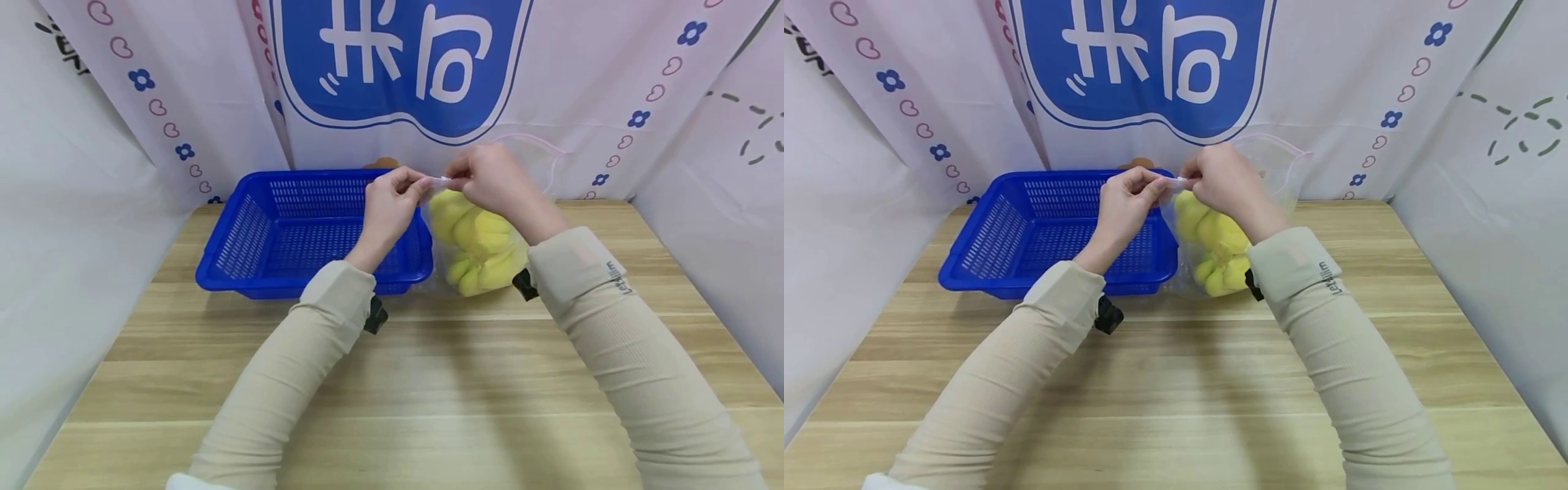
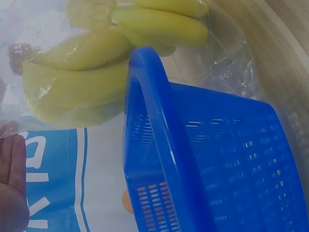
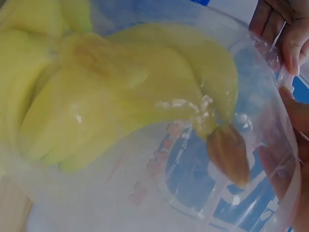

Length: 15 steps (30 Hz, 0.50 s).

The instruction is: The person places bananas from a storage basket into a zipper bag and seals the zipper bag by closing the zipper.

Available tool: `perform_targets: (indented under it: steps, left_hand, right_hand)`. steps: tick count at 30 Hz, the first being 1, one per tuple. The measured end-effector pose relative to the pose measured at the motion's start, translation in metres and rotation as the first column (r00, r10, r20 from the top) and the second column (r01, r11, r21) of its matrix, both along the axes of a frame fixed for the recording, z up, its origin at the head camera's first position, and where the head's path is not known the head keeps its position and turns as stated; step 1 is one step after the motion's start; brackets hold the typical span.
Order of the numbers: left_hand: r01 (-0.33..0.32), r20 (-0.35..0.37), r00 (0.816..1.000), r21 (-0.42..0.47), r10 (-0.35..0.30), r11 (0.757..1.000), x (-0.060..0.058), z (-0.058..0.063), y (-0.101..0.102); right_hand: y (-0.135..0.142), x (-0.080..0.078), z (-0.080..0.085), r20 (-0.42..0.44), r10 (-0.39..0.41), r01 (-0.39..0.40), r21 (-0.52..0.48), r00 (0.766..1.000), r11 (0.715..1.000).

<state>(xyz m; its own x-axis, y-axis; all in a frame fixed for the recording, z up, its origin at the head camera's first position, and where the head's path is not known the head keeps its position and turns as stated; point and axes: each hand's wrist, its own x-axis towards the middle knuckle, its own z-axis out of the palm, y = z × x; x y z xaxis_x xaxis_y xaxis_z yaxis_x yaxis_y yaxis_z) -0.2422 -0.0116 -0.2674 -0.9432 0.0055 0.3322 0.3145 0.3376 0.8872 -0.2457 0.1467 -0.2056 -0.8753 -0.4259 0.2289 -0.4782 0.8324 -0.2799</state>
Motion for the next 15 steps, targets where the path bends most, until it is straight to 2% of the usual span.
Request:
perform_targets:
  steps: [4, 9, 15]
  left_hand:
    - [-0.019, 0.008, 1.000, -0.013, 0.020, 1.000, -0.001, -0.001, -0.002]
    - [-0.012, 0.026, 1.000, -0.012, 0.013, 1.000, -0.001, -0.003, -0.003]
    - [0.046, 0.016, 0.999, -0.086, -0.045, 0.995, 0.001, -0.002, -0.003]
  right_hand:
    - [0.008, 0.001, -0.002, -0.019, -0.014, 0.014, 0.011, 1.000, 1.000]
    - [0.015, 0.002, -0.002, 0.009, -0.050, 0.050, 0.014, 0.999, 0.999]
    - [0.017, 0.001, -0.004, -0.019, -0.032, 0.032, 0.025, 0.999, 0.999]
